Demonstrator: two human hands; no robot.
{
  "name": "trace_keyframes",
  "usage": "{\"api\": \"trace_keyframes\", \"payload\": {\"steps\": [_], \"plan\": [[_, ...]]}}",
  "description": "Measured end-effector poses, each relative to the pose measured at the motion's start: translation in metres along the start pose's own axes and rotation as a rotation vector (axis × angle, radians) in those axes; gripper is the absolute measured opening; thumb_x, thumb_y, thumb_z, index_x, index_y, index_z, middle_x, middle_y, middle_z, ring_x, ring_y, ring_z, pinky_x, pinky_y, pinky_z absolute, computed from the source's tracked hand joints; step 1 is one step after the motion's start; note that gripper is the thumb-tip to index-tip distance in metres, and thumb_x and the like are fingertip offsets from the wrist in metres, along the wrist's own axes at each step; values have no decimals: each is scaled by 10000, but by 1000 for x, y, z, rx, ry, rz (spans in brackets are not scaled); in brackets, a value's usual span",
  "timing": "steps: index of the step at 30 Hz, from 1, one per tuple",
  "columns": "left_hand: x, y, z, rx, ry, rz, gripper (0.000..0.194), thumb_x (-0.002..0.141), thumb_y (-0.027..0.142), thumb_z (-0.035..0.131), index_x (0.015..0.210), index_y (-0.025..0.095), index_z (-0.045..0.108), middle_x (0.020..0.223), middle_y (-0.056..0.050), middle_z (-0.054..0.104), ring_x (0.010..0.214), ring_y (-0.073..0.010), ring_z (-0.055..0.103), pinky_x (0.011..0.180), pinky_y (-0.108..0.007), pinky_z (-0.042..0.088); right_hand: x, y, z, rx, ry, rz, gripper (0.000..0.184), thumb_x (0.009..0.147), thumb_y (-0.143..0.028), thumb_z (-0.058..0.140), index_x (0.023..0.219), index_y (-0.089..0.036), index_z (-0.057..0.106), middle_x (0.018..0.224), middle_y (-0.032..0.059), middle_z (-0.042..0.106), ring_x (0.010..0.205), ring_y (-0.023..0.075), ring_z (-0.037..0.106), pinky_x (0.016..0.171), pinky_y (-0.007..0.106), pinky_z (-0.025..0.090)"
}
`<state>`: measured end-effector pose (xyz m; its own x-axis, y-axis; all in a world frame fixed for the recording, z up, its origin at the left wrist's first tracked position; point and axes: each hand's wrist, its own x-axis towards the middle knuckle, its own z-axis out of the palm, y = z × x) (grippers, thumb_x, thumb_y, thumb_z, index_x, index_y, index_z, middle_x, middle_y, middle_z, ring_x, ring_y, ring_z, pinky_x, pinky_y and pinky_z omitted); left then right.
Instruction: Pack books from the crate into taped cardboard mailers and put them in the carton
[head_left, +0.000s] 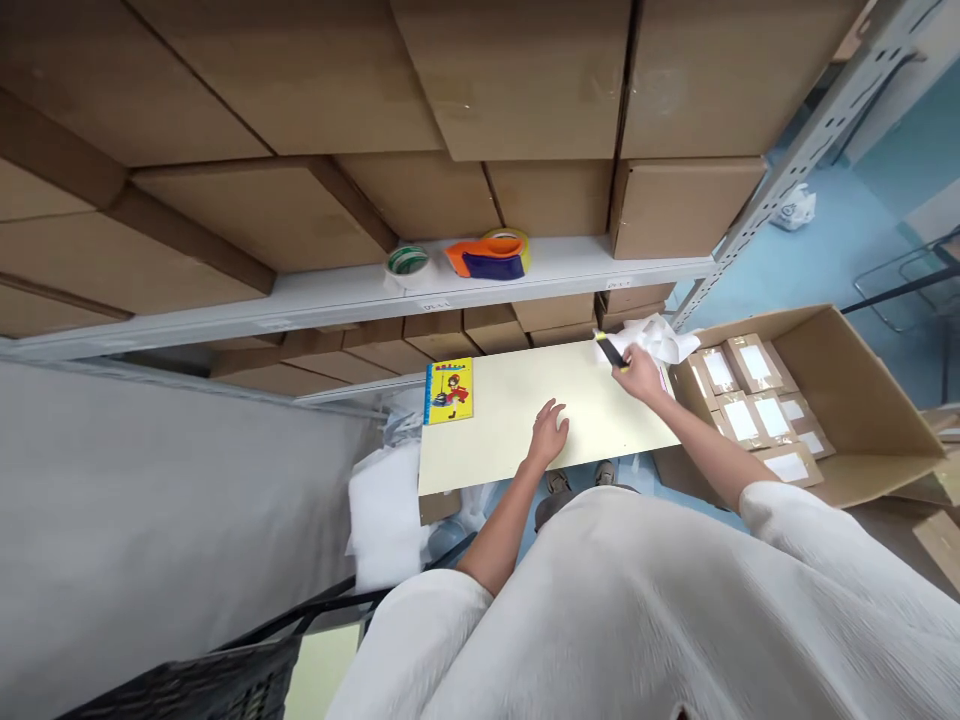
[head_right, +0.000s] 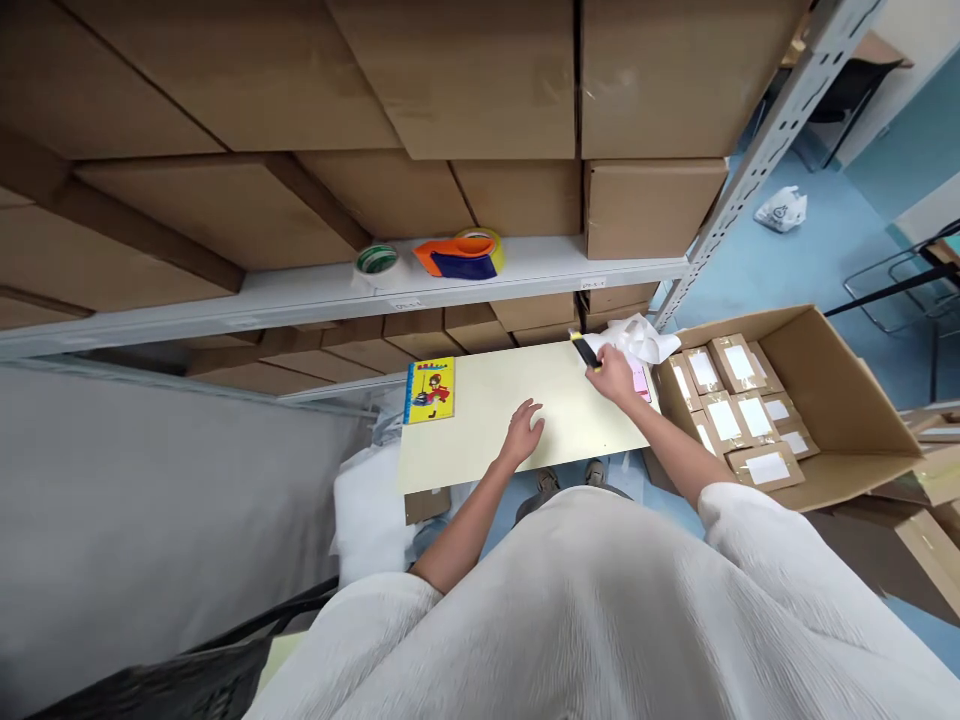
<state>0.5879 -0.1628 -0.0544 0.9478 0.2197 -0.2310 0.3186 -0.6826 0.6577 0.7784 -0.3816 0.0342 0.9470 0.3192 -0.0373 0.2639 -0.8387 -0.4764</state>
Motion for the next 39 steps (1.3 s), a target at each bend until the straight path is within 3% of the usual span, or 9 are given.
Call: {"api": "trace_keyframes", "payload": {"steps": [4, 8, 16, 22, 24, 27, 32, 36, 39], "plan": [[-2, 2, 8, 11, -39, 11, 451, 1059, 253, 535, 1493, 231, 654, 1695, -109, 543, 1631, -268, 439, 1348, -497, 390, -69, 52, 52, -79, -207, 241, 185, 944, -288, 603, 1120, -230, 608, 1111, 127, 723, 1065, 316, 659, 784, 365, 486], [-8, -2, 11, 40, -51, 2, 454, 1060, 239, 534, 1499, 222, 649, 1693, -111, 544, 1631, -258, 440, 1353, -474, 384, -103, 83, 80, -154, -305, 321, 215, 1018, -265, 540, 1212, -207, 613, 1232, 167, 690, 1185, 329, 629, 878, 385, 502], [-16, -17, 11, 63, -78, -19, 445, 1049, 244, 552, 1479, 232, 661, 1686, -114, 551, 1621, -267, 454, 1344, -503, 394, -110, 102, 96, -258, -366, 266, 361, 1045, -244, 484, 1378, -178, 606, 1369, 233, 608, 1259, 381, 551, 980, 471, 503], [-16, -26, 9, 44, -54, -28, 435, 1042, 232, 559, 1461, 223, 674, 1678, -126, 557, 1617, -281, 459, 1346, -507, 389, -109, 93, 90, -288, -341, 216, 376, 1073, -289, 453, 1364, -142, 642, 1387, 247, 598, 1253, 393, 550, 1017, 498, 482], [-15, -30, 7, 9, -40, -20, 426, 1033, 228, 568, 1443, 222, 684, 1671, -133, 562, 1615, -288, 462, 1349, -514, 380, -95, 79, 83, -255, -256, 166, 372, 1083, -302, 445, 1338, -139, 661, 1358, 238, 614, 1243, 390, 558, 1018, 497, 479], [-14, -36, 2, -58, -3, -5, 412, 1021, 231, 581, 1416, 232, 696, 1664, -134, 565, 1606, -302, 474, 1343, -536, 385, -49, 38, 65, -138, -81, 17, 370, 1085, -303, 453, 1329, -129, 670, 1322, 221, 640, 1211, 374, 576, 1028, 487, 475], [-14, -48, -12, -148, 112, 25, 365, 1016, 258, 620, 1368, 244, 715, 1621, -132, 601, 1580, -305, 504, 1326, -547, 406, 52, -78, 15, 0, 185, -376, 456, 1107, -369, 418, 1450, -147, 621, 1429, 214, 619, 1277, 381, 526, 1086, 512, 442], [-19, -61, -27, -193, 199, 20, 343, 1013, 266, 639, 1345, 246, 724, 1596, -138, 619, 1559, -304, 528, 1314, -545, 420, 112, -177, -19, -92, 169, -560, 587, 1093, -395, 450, 1609, -122, 501, 1590, 232, 535, 1348, 417, 456, 1119, 553, 395], [-26, -73, -38, -213, 235, 4, 359, 1011, 244, 624, 1357, 236, 719, 1609, -148, 609, 1569, -309, 520, 1321, -552, 408, 142, -226, -27, -195, 119, -605, 633, 1084, -398, 472, 1633, -83, 470, 1609, 265, 521, 1350, 444, 430, 1107, 586, 371]]}}
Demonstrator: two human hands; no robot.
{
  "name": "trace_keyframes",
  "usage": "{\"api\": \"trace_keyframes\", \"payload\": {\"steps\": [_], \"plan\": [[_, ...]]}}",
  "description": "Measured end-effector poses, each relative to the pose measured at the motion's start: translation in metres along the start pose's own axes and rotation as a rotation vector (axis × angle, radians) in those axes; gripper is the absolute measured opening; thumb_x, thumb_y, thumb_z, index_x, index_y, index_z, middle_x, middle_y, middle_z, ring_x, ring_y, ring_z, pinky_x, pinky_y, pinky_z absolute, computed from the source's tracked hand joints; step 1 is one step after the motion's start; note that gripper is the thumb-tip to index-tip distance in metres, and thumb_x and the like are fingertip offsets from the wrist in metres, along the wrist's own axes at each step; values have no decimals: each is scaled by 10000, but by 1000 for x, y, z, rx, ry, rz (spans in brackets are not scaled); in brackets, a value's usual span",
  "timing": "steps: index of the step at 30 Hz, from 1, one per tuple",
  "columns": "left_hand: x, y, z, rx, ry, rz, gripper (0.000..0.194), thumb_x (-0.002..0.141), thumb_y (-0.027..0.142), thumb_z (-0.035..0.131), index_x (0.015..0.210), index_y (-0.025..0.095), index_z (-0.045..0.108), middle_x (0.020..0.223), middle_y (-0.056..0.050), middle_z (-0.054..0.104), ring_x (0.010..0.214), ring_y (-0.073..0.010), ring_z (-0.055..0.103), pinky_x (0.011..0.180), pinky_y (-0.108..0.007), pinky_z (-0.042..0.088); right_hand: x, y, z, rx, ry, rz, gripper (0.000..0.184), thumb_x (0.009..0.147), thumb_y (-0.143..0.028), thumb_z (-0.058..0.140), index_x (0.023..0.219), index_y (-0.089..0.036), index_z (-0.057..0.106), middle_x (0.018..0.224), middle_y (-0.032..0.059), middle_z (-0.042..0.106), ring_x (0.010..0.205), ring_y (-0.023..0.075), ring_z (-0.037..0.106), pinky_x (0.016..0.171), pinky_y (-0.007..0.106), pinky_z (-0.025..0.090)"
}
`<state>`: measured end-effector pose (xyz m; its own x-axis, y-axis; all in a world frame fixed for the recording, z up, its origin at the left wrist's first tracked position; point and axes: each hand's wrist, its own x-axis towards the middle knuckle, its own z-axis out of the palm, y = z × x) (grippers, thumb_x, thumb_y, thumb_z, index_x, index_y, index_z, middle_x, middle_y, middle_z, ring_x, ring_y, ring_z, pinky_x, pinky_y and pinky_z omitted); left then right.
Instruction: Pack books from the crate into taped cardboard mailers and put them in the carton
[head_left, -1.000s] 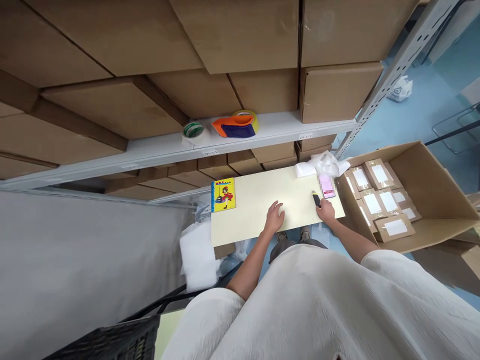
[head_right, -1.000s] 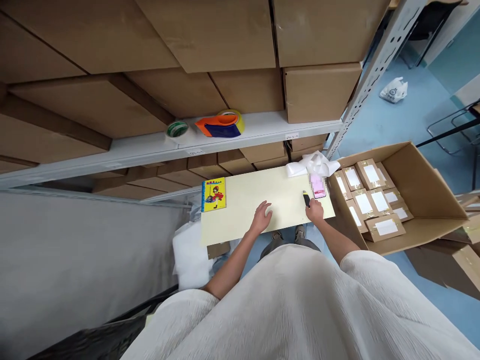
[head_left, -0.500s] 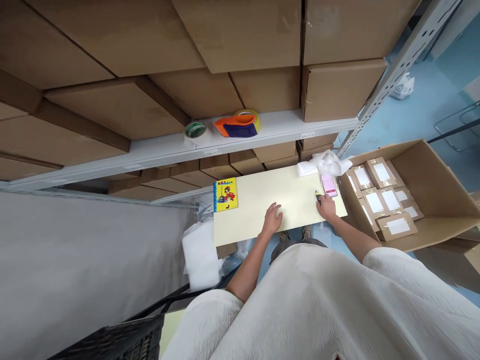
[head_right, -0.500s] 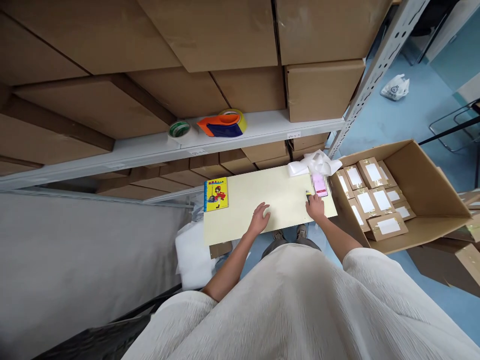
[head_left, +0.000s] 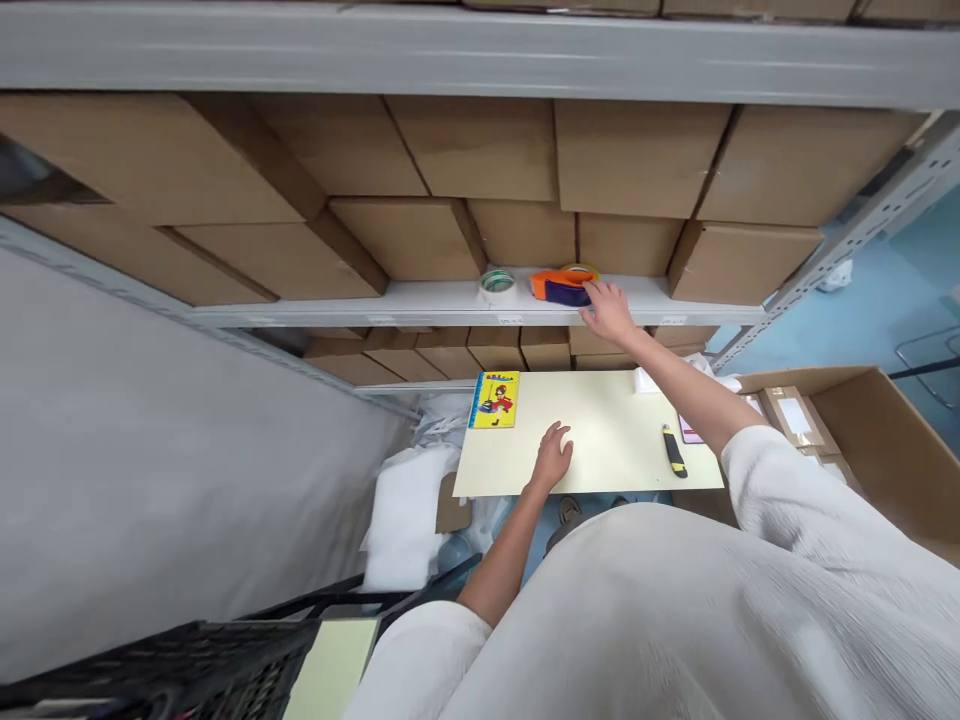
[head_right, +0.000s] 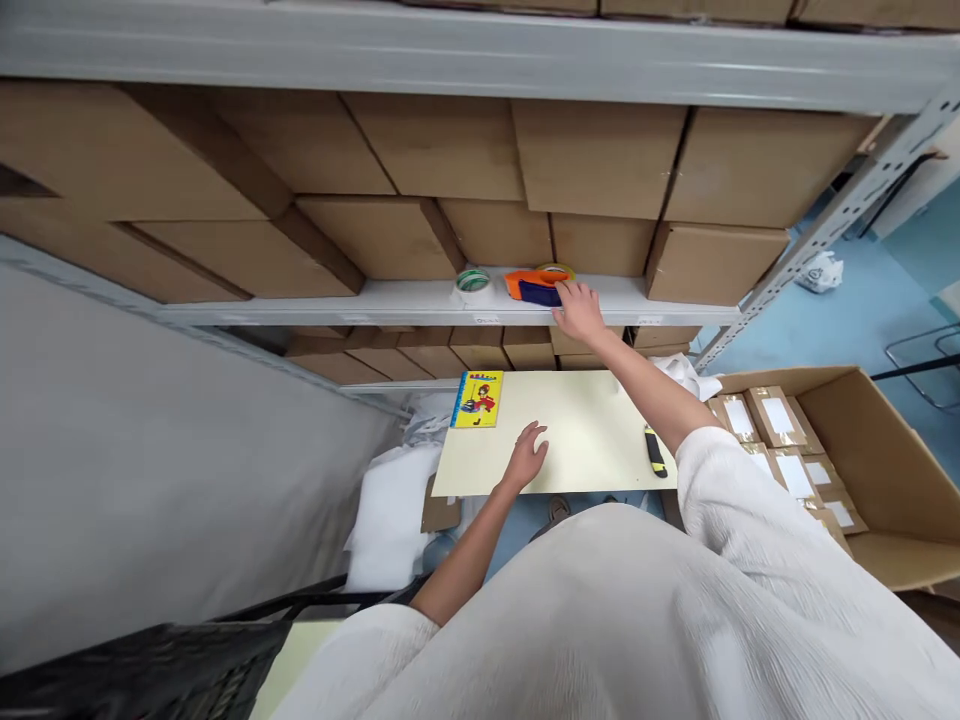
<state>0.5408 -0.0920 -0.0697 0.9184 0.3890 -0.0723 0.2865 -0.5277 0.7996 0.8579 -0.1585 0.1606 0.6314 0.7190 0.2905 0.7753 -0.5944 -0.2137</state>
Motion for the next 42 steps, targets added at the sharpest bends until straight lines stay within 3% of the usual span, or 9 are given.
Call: {"api": "trace_keyframes", "payload": {"steps": [6, 10, 13, 18, 22, 27, 34, 38, 42], "plan": [[-12, -26, -24, -32, 35, -38, 371, 1004, 237, 615, 1360, 238, 718, 1611, -143, 607, 1575, -307, 514, 1325, -560, 402, 45, -10, 10, -155, -37, 6, 549, 1120, -459, 453, 1475, -78, 626, 1395, 278, 650, 1280, 427, 435, 1066, 592, 349], [-15, -39, -36, -32, 27, -32, 374, 1000, 228, 606, 1357, 236, 720, 1603, -147, 613, 1571, -309, 519, 1319, -566, 409, 44, -14, 10, -202, -20, 2, 527, 1114, -473, 467, 1423, -93, 664, 1324, 270, 674, 1254, 427, 434, 1045, 596, 328], [-10, -42, -41, -29, -15, -3, 385, 1008, 228, 592, 1373, 215, 714, 1620, -163, 597, 1578, -311, 510, 1328, -561, 395, 26, -23, 1, -203, -5, -24, 519, 1101, -456, 479, 1426, -91, 652, 1331, 270, 671, 1267, 436, 425, 1045, 589, 311], [3, -40, -33, -46, -87, 58, 380, 1014, 230, 591, 1373, 225, 714, 1623, -151, 595, 1576, -300, 510, 1334, -551, 391, -46, -39, -17, -156, 62, -28, 461, 1085, -423, 485, 1405, -130, 642, 1397, 255, 652, 1274, 440, 437, 1021, 541, 326], [9, -34, -15, -63, -163, 110, 378, 1007, 208, 592, 1364, 228, 715, 1599, -142, 614, 1567, -289, 518, 1338, -544, 388, -125, -46, -13, -119, 14, 94, 426, 1086, -456, 498, 1305, -136, 674, 1280, 235, 700, 1186, 401, 516, 973, 479, 383], [8, -25, 2, -52, -285, 142, 385, 1013, 205, 587, 1378, 222, 708, 1608, -147, 604, 1581, -285, 503, 1340, -530, 389, -207, -45, 32, -86, -201, 389, 355, 1067, -446, 565, 1207, -150, 702, 1229, 209, 730, 1173, 376, 594, 953, 443, 454], [-3, -29, 5, -7, -392, 118, 401, 1016, 228, 589, 1401, 237, 700, 1645, -130, 577, 1597, -283, 485, 1347, -522, 382, -295, -24, 111, -69, -444, 767, 362, 1048, -354, 575, 1316, -137, 684, 1299, 213, 722, 1272, 364, 600, 995, 428, 485], [-13, -39, 0, 24, -410, 107, 398, 1019, 252, 580, 1397, 235, 703, 1624, -129, 594, 1583, -282, 500, 1348, -524, 384, -331, -8, 136, -41, -461, 850, 396, 1027, -335, 572, 1362, -153, 679, 1309, 236, 711, 1256, 390, 594, 983, 467, 491], [-20, -47, -6, 44, -397, 86, 395, 1020, 290, 594, 1397, 247, 705, 1606, -124, 610, 1575, -289, 509, 1338, -534, 401, -345, 5, 148, -28, -465, 866, 443, 1030, -331, 552, 1373, -73, 660, 1311, 273, 699, 1263, 407, 587, 996, 479, 487]]}}
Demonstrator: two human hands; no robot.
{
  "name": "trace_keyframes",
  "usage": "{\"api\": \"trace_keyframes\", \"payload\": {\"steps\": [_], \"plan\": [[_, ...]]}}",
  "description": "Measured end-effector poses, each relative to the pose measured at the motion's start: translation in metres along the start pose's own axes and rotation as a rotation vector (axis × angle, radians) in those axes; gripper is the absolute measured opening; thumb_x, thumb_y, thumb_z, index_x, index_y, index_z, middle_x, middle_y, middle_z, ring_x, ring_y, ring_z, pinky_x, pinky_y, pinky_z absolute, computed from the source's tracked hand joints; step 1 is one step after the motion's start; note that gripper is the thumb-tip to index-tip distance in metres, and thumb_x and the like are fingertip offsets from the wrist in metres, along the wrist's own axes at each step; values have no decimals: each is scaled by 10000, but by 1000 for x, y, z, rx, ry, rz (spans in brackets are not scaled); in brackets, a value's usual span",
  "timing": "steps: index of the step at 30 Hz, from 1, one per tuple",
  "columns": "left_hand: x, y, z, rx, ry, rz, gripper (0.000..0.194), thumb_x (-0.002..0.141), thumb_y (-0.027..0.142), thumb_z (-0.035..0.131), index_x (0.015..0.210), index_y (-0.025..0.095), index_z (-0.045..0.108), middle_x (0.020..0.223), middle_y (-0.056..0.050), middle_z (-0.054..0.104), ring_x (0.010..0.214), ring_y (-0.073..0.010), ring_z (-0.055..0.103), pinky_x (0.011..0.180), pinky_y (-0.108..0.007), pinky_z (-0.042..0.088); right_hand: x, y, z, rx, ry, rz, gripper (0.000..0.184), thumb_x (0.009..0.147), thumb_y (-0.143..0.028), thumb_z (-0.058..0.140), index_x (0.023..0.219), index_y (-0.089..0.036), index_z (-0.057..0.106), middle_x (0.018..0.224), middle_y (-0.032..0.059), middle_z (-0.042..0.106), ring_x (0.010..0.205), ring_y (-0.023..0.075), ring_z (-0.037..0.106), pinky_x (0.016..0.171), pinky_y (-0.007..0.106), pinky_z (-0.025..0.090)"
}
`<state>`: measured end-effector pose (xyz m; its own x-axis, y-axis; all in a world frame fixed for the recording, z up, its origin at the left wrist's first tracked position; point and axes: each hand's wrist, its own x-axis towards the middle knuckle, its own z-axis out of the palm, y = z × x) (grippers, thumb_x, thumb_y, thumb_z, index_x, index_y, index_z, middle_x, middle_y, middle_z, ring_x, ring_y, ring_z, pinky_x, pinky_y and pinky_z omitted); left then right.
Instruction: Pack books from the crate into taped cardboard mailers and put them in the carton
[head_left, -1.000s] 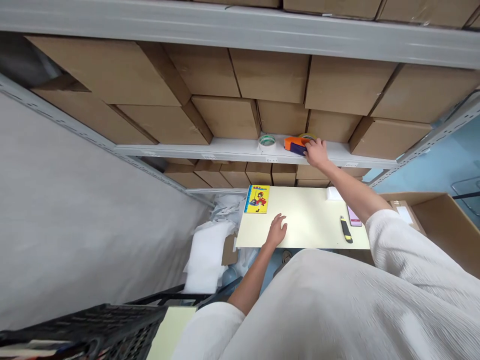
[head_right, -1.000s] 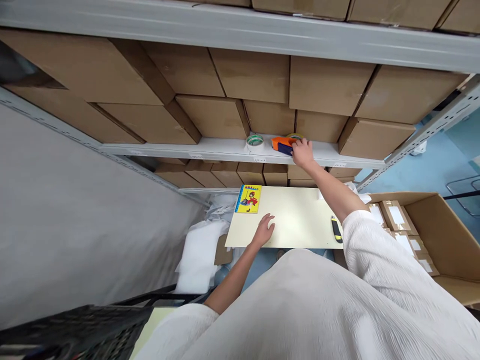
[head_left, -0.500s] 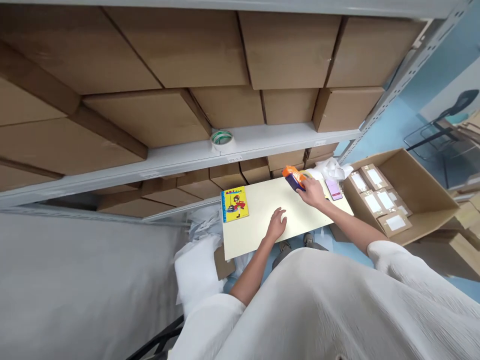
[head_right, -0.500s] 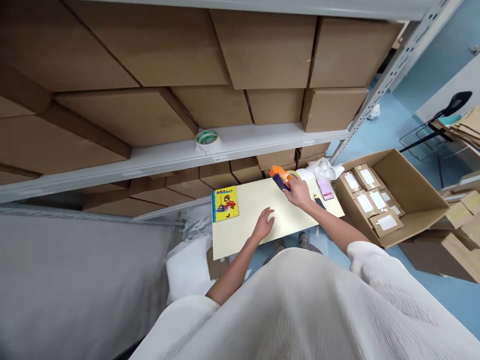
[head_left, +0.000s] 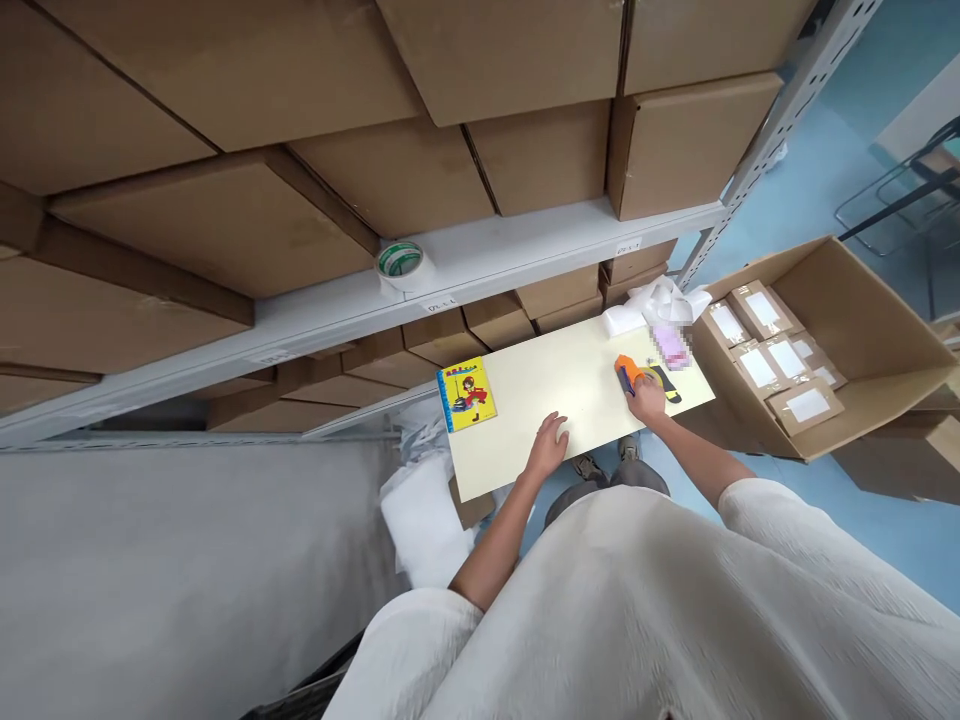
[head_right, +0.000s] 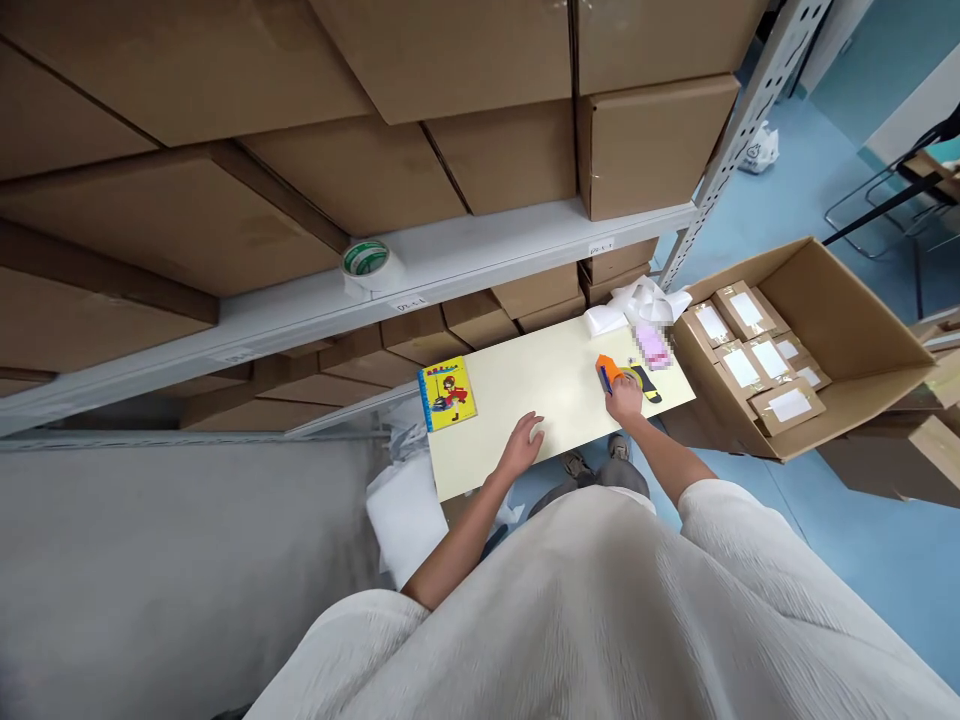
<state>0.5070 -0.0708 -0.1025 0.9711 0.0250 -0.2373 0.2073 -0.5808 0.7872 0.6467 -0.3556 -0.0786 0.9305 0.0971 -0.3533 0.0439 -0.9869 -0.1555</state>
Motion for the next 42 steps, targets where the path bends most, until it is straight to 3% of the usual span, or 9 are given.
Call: {"api": "trace_keyframes", "payload": {"steps": [8, 11, 15, 18, 24, 31, 36, 42], "plan": [[-12, 9, 4, 0, 95, -65, 376, 1033, 302, 593, 1386, 246, 710, 1610, -129, 603, 1577, -293, 507, 1336, -533, 400, 8, 8, -1, -19, -46, -26, 358, 1038, -370, 619, 1281, -116, 687, 1209, 234, 723, 1173, 371, 652, 901, 414, 495], [-20, 17, 14, -13, 162, -94, 367, 1028, 273, 586, 1370, 236, 714, 1603, -133, 609, 1572, -292, 514, 1337, -524, 402, 8, 14, -11, -40, 11, -68, 354, 1052, -398, 605, 1275, -131, 673, 1238, 234, 711, 1186, 356, 643, 901, 404, 490], [-38, 26, 30, -26, 260, -147, 371, 1011, 264, 588, 1359, 240, 715, 1576, -129, 635, 1557, -299, 533, 1329, -540, 415, 10, 14, -29, -93, 90, -191, 379, 1081, -382, 508, 1329, -128, 641, 1282, 242, 696, 1193, 358, 621, 958, 436, 464], [-60, 30, 39, -41, 318, -185, 392, 1007, 266, 577, 1375, 231, 707, 1586, -136, 629, 1564, -298, 523, 1331, -541, 412, 11, -4, -38, -110, 95, -332, 401, 1097, -378, 457, 1363, -132, 628, 1333, 238, 677, 1226, 372, 597, 993, 458, 447], [-117, 22, 29, -84, 493, -297, 401, 1010, 277, 582, 1391, 234, 700, 1620, -132, 605, 1588, -294, 492, 1340, -527, 397, -14, -93, -37, -97, 45, -669, 379, 1090, -292, 431, 1365, -141, 643, 1356, 221, 662, 1236, 362, 580, 1008, 454, 443], [-183, -16, -1, -108, 724, -387, 397, 982, 226, 608, 1366, 226, 710, 1594, -145, 622, 1555, -306, 535, 1343, -541, 399, -76, -212, -20, -135, -5, -975, 364, 1090, -255, 429, 1349, -152, 664, 1379, 204, 660, 1229, 337, 599, 1005, 430, 444], [-236, -55, -21, -151, 841, -442, 395, 986, 236, 601, 1364, 248, 716, 1590, -135, 627, 1542, -309, 547, 1331, -553, 414, -118, -288, 8, -179, -20, -1093, 336, 1089, -255, 459, 1330, -156, 672, 1378, 199, 668, 1251, 336, 600, 1011, 416, 442], [-289, -98, -47, -193, 874, -467, 434, 971, 224, 603, 1391, 225, 711, 1591, -137, 624, 1551, -319, 533, 1330, -557, 405, -167, -359, 54, -242, -91, -1185, 347, 1079, -265, 476, 1338, -166, 685, 1360, 194, 680, 1239, 341, 604, 1013, 425, 451]]}}
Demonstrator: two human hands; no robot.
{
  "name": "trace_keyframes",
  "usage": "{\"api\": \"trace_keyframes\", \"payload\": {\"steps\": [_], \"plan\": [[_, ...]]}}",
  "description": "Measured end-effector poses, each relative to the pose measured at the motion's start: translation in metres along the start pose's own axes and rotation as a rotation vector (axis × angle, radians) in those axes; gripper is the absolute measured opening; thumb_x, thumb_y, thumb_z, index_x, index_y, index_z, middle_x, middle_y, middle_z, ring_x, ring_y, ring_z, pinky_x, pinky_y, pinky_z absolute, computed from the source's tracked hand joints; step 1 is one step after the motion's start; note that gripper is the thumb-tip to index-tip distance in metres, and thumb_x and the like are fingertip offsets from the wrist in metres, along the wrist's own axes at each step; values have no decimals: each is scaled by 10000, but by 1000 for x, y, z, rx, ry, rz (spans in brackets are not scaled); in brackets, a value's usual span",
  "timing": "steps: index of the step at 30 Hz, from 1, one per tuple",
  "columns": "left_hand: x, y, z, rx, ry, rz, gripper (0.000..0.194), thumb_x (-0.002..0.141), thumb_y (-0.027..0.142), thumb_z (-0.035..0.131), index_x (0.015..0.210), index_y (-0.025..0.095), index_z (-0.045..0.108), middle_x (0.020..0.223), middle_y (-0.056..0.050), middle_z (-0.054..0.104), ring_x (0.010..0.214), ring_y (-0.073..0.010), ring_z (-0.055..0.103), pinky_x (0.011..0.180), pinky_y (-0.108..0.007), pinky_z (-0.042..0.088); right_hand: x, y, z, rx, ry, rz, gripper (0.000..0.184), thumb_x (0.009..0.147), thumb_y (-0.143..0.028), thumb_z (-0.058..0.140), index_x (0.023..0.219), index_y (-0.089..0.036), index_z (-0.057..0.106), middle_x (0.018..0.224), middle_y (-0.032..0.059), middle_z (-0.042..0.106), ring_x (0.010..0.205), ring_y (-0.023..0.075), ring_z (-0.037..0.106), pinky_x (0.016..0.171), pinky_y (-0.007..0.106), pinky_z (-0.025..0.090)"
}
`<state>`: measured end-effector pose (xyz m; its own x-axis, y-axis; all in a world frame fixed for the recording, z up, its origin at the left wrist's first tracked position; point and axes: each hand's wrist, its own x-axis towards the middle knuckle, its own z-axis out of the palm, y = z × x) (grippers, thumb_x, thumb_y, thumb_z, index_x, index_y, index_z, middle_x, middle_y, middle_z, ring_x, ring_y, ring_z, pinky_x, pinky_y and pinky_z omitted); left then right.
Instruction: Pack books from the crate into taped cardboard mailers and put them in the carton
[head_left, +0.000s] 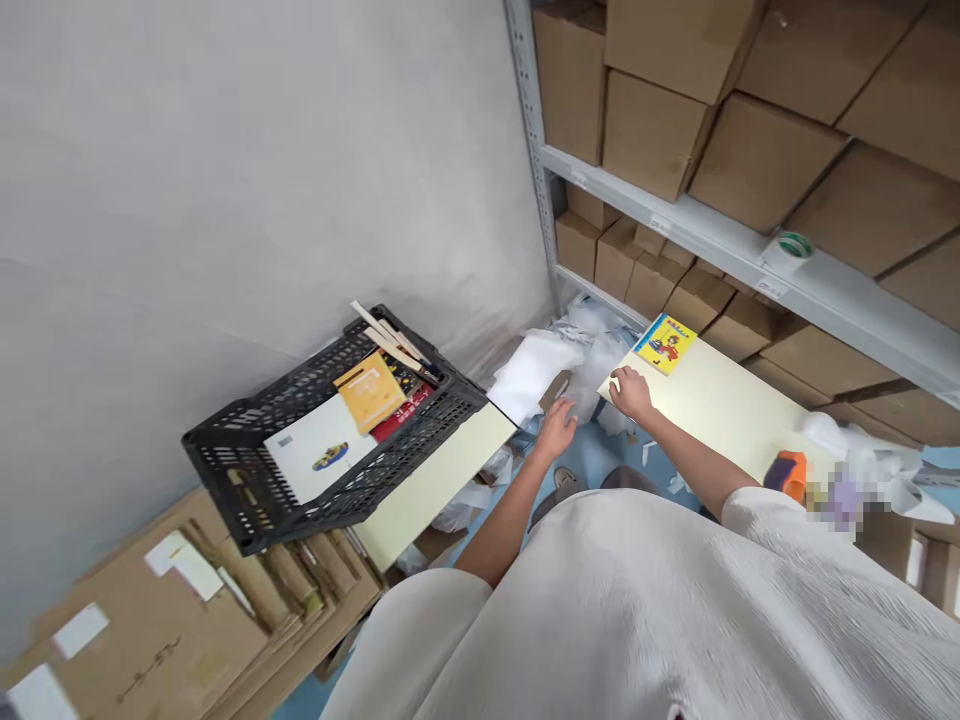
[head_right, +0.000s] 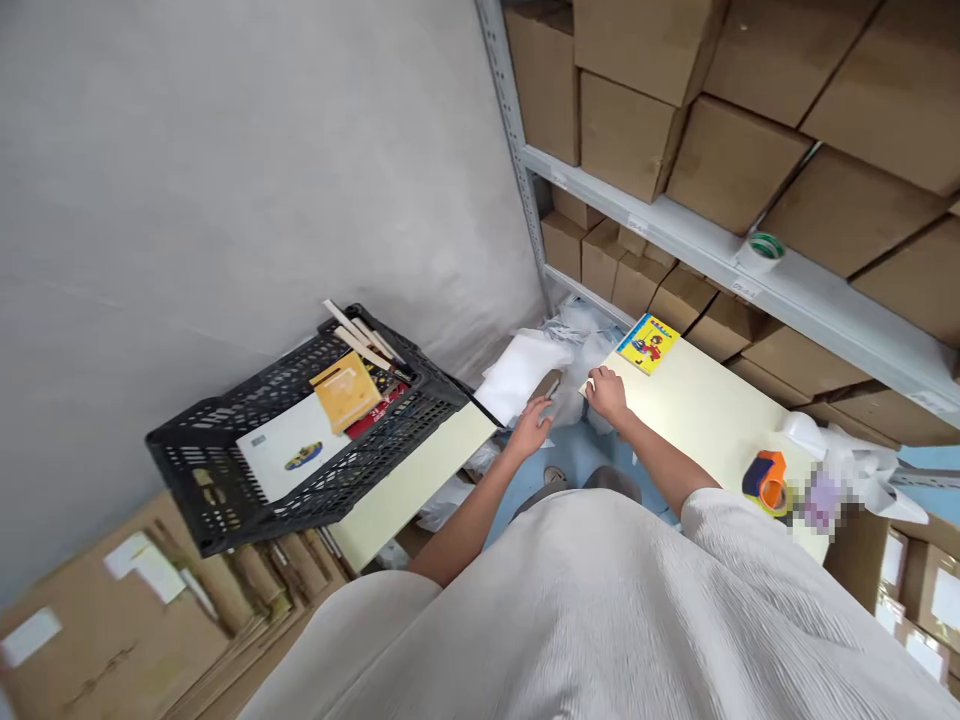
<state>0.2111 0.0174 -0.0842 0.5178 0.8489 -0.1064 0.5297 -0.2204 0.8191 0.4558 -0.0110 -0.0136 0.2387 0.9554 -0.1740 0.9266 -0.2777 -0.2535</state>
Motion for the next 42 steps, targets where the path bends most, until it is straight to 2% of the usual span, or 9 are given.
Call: {"api": "trace_keyframes", "payload": {"steps": [4, 8, 13, 19, 24, 29, 33, 36, 42], "plan": [[7, -20, -19, -10, 5, -48, 437, 989, 223, 586, 1405, 167, 706, 1612, -187, 591, 1570, -325, 512, 1344, -520, 383, 29, -31, 15, -19, -58, -54, 355, 1069, -258, 484, 1338, -162, 694, 1341, 193, 690, 1237, 344, 603, 1014, 425, 452], [18, -38, -24, -48, 21, -138, 452, 997, 225, 578, 1433, 174, 688, 1630, -183, 570, 1566, -330, 517, 1340, -523, 390, 64, -44, 26, -23, -124, -105, 371, 1068, -259, 480, 1352, -147, 690, 1350, 194, 690, 1240, 344, 603, 1025, 420, 449], [47, -57, -22, -70, 9, -236, 467, 1006, 242, 583, 1464, 205, 666, 1649, -156, 553, 1587, -324, 489, 1338, -514, 398, 126, -48, 42, -18, -213, -147, 380, 1056, -263, 496, 1364, -149, 688, 1377, 198, 691, 1267, 354, 602, 1050, 433, 456], [107, -83, -13, -136, 105, -373, 441, 991, 268, 641, 1427, 221, 690, 1630, -145, 572, 1584, -335, 490, 1356, -513, 378, 226, -33, 81, 52, -307, -145, 384, 1018, -245, 516, 1347, -162, 695, 1359, 177, 704, 1224, 323, 633, 1047, 412, 498], [161, -114, -3, -192, 113, -503, 466, 1009, 303, 623, 1470, 243, 659, 1665, -117, 556, 1608, -339, 457, 1349, -523, 380, 305, -12, 136, 157, -365, -59, 366, 979, -254, 549, 1285, -173, 732, 1301, 160, 725, 1112, 293, 688, 1038, 404, 540], [205, -159, 15, -236, 116, -615, 451, 998, 302, 647, 1433, 193, 695, 1676, -157, 542, 1617, -378, 444, 1355, -537, 364, 366, 7, 204, 256, -420, 88, 320, 944, -233, 577, 1199, -194, 766, 1245, 123, 773, 1146, 275, 718, 1081, 391, 544], [238, -209, 46, -238, 158, -608, 430, 978, 269, 656, 1399, 200, 710, 1611, -151, 613, 1582, -363, 493, 1348, -575, 377, 405, 20, 265, 298, -475, 258, 314, 927, -221, 594, 1168, -194, 794, 1233, 111, 804, 1203, 272, 734, 1105, 370, 540], [257, -246, 74, -213, 172, -583, 438, 965, 225, 650, 1400, 211, 702, 1580, -145, 643, 1559, -356, 524, 1338, -604, 389, 430, 29, 313, 326, -469, 304, 331, 896, -210, 616, 1166, -184, 808, 1263, 120, 804, 1239, 279, 732, 1140, 380, 530], [267, -295, 116, -208, 130, -535, 485, 972, 182, 607, 1452, 198, 670, 1613, -143, 604, 1576, -325, 498, 1346, -559, 390, 469, 42, 395, 449, -338, 317, 355, 849, -210, 607, 1148, -156, 792, 1103, 126, 811, 1060, 289, 763, 1034, 434, 600]]}}
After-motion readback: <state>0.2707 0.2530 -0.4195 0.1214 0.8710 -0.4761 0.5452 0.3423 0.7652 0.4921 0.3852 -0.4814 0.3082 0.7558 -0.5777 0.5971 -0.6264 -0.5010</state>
